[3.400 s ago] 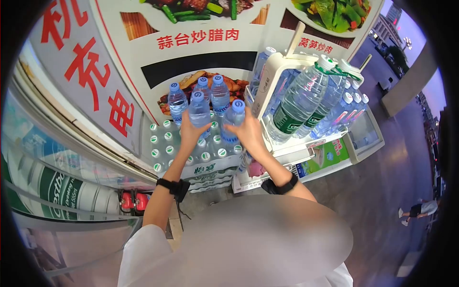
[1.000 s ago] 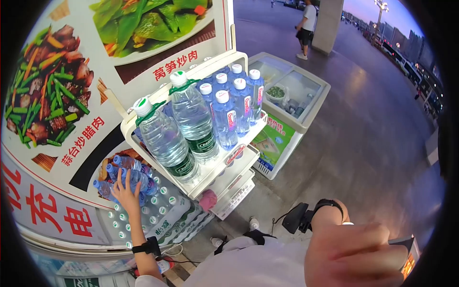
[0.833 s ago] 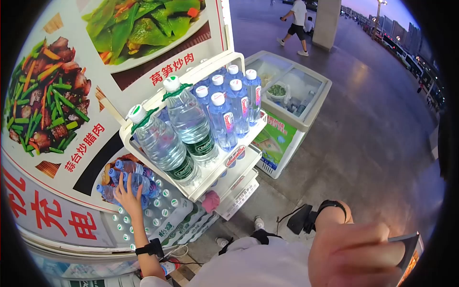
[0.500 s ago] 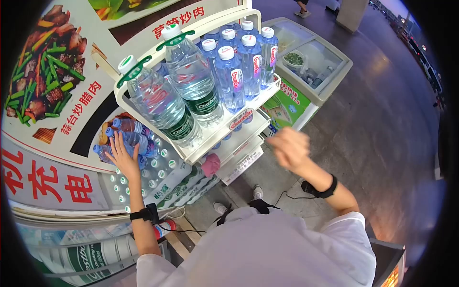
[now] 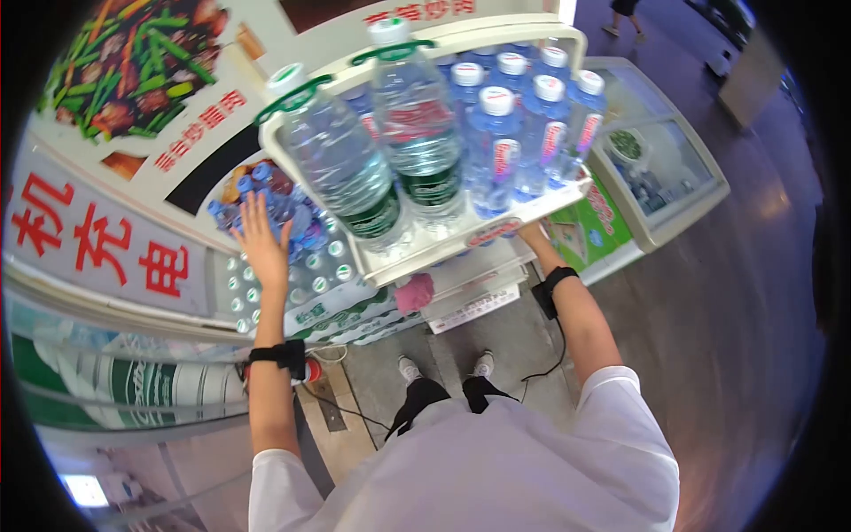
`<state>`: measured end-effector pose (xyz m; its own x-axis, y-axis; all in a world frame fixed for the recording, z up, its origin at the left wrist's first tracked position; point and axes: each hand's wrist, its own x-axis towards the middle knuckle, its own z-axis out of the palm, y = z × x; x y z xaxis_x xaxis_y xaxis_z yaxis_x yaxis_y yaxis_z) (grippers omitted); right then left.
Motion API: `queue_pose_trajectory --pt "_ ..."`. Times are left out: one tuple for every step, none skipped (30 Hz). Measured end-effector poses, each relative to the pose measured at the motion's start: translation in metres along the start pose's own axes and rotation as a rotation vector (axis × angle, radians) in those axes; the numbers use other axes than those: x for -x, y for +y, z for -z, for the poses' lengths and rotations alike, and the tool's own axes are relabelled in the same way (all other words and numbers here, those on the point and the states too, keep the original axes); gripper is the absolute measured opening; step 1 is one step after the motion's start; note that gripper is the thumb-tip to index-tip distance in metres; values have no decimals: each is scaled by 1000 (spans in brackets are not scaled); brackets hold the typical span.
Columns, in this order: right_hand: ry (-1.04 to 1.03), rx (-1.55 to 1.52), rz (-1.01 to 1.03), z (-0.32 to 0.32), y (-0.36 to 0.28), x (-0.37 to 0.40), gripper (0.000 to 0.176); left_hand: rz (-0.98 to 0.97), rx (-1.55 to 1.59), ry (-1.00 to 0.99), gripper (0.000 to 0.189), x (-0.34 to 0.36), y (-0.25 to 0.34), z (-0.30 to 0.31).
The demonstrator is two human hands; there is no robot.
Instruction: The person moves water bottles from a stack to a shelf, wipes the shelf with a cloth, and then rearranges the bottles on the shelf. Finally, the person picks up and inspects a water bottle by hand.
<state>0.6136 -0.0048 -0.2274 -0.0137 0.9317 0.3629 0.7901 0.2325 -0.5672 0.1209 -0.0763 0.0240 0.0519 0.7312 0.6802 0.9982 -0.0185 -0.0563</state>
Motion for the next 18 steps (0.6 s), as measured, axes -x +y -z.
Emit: queue_pose_trajectory --pt "0 8 -2 -7 7 -2 45 0 16 -9 75 0 0 3" --pt "4 13 -9 -11 12 -4 44 2 34 -13 76 -2 1 6" --pt "7 22 -13 -12 19 -3 43 14 45 -23 77 -2 3 9" --pt "12 28 -14 -14 25 -1 42 31 46 -32 77 -3 2 9" --pt "18 30 -14 -14 28 1 40 39 48 -26 77 -2 2 9" --pt "16 32 -24 -11 29 2 39 46 51 -22 77 -3 2 9" --pt "20 37 -26 -10 29 6 38 52 64 -15 76 -4 2 10" --pt "19 40 -37 -7 26 11 37 56 81 -13 76 -3 3 10" --pt "15 45 -50 -2 20 16 35 57 89 -1 76 -3 2 10" --pt "10 41 -63 5 12 21 34 60 92 0 76 -5 0 10" --pt "-58 70 -122 19 -3 25 40 62 99 -5 77 -5 -2 9" --pt "-125 102 -186 36 -21 30 45 59 110 -12 77 -5 -3 8" --pt "-188 136 -254 52 -40 37 51 48 93 -5 79 -6 -4 10" --pt "-97 129 -124 63 -55 47 54 42 97 -6 79 -5 -6 10" --pt "-4 124 7 74 -67 59 57 37 104 -3 79 -5 -8 10" --pt "90 120 140 85 -80 70 59 31 112 3 79 -6 -9 9" --pt "39 136 163 97 -93 81 64 18 115 7 78 -6 -11 9" --pt "-13 153 183 108 -105 93 68 4 117 10 77 -6 -14 9"
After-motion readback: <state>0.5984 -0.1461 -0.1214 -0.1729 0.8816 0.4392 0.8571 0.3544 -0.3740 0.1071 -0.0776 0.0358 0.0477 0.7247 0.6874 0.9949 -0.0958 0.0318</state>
